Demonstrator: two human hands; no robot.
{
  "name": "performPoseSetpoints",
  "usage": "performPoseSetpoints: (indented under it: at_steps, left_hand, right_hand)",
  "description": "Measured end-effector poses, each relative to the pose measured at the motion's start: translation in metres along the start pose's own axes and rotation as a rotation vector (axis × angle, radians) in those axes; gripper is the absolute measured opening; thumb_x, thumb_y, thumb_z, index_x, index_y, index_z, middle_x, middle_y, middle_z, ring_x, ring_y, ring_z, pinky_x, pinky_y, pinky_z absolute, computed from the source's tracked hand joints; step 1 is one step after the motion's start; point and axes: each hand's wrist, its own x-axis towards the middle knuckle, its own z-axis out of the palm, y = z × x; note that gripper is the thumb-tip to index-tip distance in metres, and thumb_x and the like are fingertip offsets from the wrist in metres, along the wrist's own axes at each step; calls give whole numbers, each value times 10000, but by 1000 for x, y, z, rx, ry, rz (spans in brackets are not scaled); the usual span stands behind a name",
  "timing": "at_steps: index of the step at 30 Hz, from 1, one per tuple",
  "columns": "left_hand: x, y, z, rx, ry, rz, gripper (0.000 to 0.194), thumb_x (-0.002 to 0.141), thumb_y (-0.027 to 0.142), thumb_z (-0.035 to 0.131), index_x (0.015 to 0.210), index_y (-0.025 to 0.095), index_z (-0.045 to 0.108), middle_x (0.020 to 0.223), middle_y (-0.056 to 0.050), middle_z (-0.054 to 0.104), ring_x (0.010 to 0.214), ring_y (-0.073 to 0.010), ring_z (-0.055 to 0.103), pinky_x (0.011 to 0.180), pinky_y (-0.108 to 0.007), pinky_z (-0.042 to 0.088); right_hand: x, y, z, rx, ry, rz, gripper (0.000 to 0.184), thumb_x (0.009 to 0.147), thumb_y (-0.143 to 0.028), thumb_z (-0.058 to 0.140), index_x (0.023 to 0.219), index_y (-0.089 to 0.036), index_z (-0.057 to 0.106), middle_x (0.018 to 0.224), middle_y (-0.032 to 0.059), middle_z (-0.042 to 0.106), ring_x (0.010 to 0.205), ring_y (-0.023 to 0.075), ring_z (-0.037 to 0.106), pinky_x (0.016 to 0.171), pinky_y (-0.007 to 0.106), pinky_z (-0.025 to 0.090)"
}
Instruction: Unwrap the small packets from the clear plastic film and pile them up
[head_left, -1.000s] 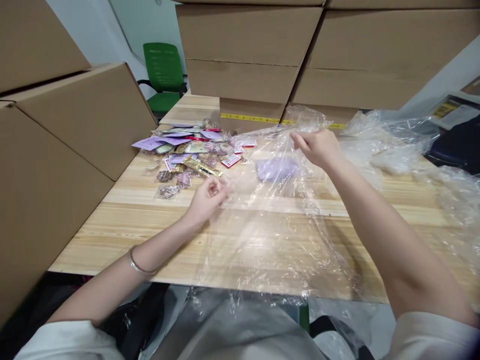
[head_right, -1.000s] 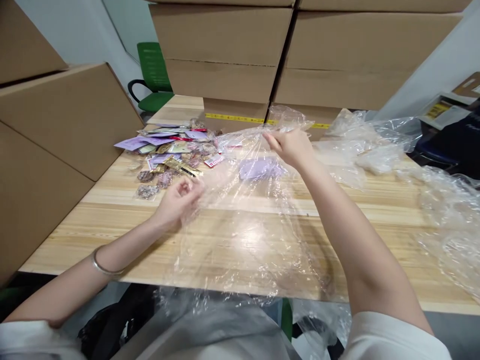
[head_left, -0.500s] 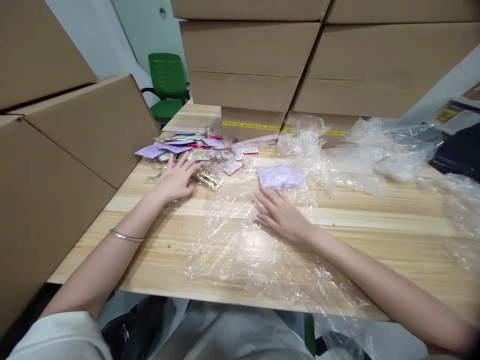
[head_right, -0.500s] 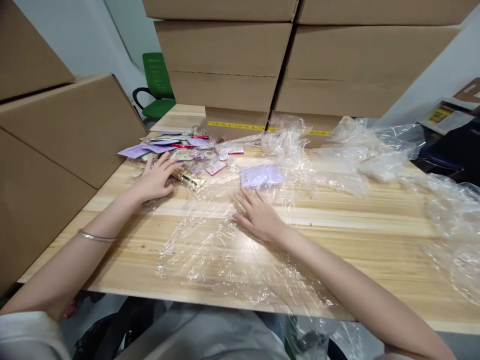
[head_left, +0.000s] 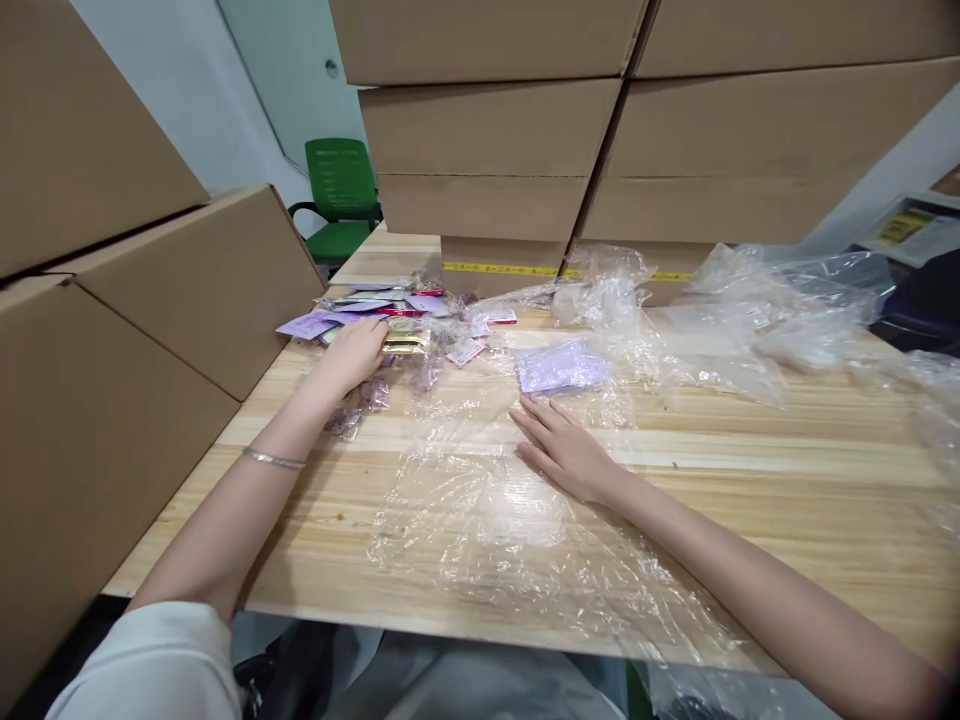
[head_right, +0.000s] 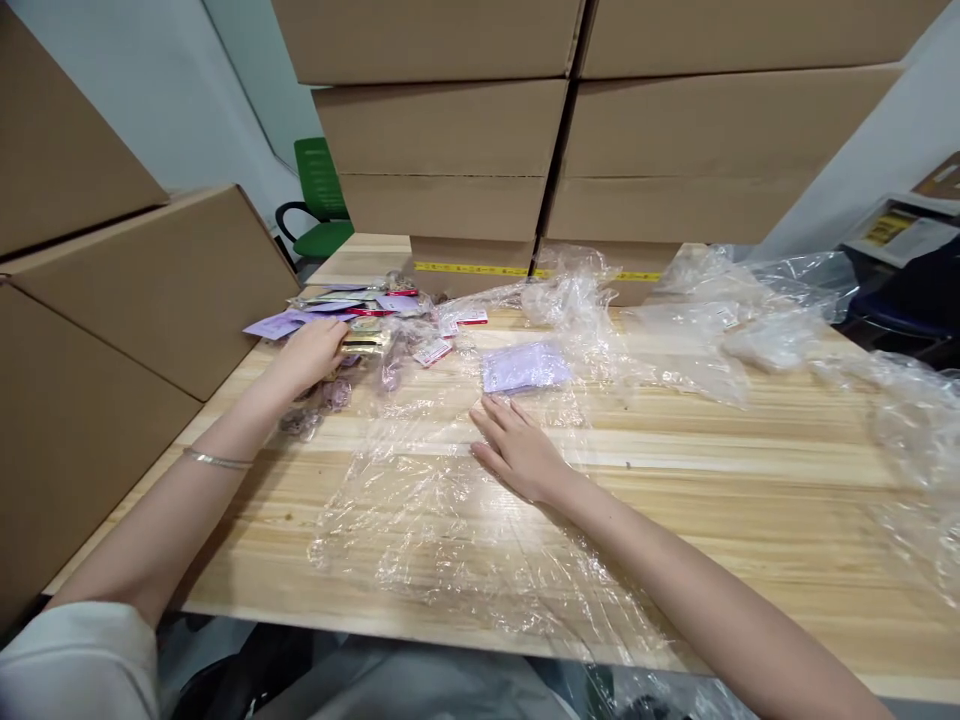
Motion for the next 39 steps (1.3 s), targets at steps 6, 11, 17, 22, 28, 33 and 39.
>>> performPoseSetpoints:
  at_steps: [6,11,17,22,28,33,39]
  left_hand:
    - [28,12,19,34,13,-52,331,856,88,399,1071,71,650,1031,-218,647,1041,-352,578,846,-443,406]
    - [26,9,17,46,27,-90,367,877,81,343,1049,70,667,1041,-238,644,1077,-358,562,847,-442,383]
    - [26,5,20,62,41,-202,352,855,117,377,1061,55,656,1037,-249,650,1023,-376,580,815,-450,392]
    - [23,10,20,55,57,-241,367,845,154,396,1097,41,636,1069,-269,646,1049,-389,571,830,-462,401]
    - [21,9,21,10,-24,-171,411,785,156,461,1140,104,663,1032,-200,684,1014,-363,613,848,-446,421]
    - [27,5,24,-20,-64,-125,506,792,247,533,1277,120,598,1103,-201,669,1039,-373,618,871,-450,428]
    - [35,5,25,-11,-79,-120,343,798,167,479,1055,78,689,1038,-226,686,1014,-378,626,873,-474,407]
  right_hand:
    - [0,2,0,-11,-24,-12,659,1010,-570,230,1520,-170,347,1602,116,254,1500,234,162,1226,474,156]
    - [1,3,2,-33,-24,-26,668,1007,-583,218,1539,-186,293,1610,110,226,1504,223,141,1229,474,134]
    - [1,4,2,-33,-10,-26,651,1006,-578,235,1525,-195,325,1605,106,247,1500,237,162,1226,470,159]
    - [1,2,0,-37,-28,-16,671,1007,-584,215,1523,-172,329,1604,122,247,1499,237,167,1225,472,151]
    - [1,1,-1,-27,-7,-19,634,1007,-578,232,1527,-227,322,1603,88,261,1497,236,179,1221,486,169]
    - [1,1,0,-28,-14,-13,641,1005,-580,242,1527,-217,322,1604,95,257,1497,239,179,1223,476,169]
    - [1,1,0,-34,-23,-13,653,1006,-577,235,1528,-194,321,1604,112,248,1500,236,166,1224,474,162]
